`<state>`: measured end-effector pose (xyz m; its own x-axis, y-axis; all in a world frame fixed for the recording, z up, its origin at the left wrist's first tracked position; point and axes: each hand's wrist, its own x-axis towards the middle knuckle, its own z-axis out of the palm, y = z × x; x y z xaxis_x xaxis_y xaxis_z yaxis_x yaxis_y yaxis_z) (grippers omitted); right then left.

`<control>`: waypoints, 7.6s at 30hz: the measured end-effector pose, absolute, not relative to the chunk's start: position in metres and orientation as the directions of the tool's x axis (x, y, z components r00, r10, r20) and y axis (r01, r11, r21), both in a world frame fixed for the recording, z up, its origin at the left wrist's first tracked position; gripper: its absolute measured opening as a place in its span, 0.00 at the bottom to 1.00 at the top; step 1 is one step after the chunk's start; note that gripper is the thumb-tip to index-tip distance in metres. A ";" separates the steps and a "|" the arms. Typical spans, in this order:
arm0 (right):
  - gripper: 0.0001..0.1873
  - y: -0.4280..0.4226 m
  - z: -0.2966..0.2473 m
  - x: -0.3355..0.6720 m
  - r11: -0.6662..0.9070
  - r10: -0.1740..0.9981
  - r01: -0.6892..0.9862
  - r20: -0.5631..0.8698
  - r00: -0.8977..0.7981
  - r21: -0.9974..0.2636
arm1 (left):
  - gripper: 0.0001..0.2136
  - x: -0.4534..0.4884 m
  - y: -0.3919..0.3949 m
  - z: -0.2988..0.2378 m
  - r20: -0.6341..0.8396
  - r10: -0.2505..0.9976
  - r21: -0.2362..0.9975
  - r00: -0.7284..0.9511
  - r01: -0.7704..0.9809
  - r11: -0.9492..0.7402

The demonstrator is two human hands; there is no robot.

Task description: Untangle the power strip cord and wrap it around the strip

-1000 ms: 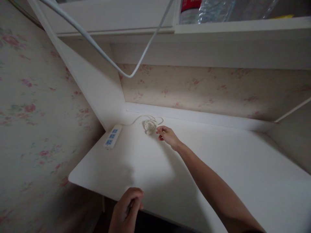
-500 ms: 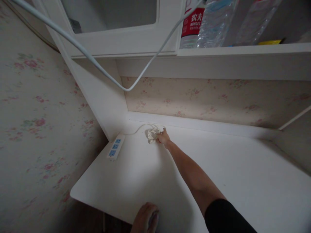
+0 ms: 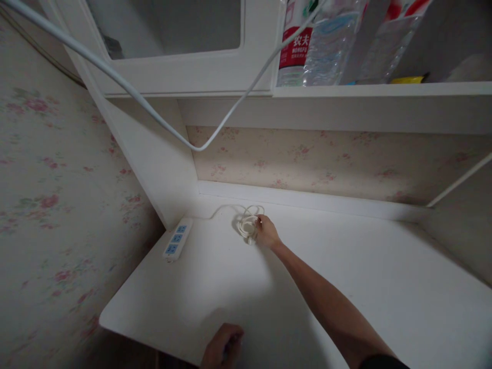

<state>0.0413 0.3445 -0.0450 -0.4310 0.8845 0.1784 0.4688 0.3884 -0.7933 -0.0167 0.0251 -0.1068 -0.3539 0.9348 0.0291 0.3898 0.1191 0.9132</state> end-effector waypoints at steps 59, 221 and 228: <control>0.13 0.189 -0.062 0.142 -0.223 0.942 -0.321 -0.119 -0.314 -0.920 | 0.07 0.041 0.109 -0.060 0.451 0.822 0.610 -0.348 0.793 0.001; 0.09 0.216 -0.002 0.194 0.483 0.710 0.470 0.017 -0.704 -0.738 | 0.29 -0.004 0.126 -0.079 -0.250 0.963 0.868 -0.100 -0.464 0.177; 0.11 0.222 -0.022 0.235 0.561 0.644 0.506 -0.039 -0.764 -0.655 | 0.24 -0.007 0.126 -0.080 -0.242 0.968 0.838 -0.067 -0.517 0.174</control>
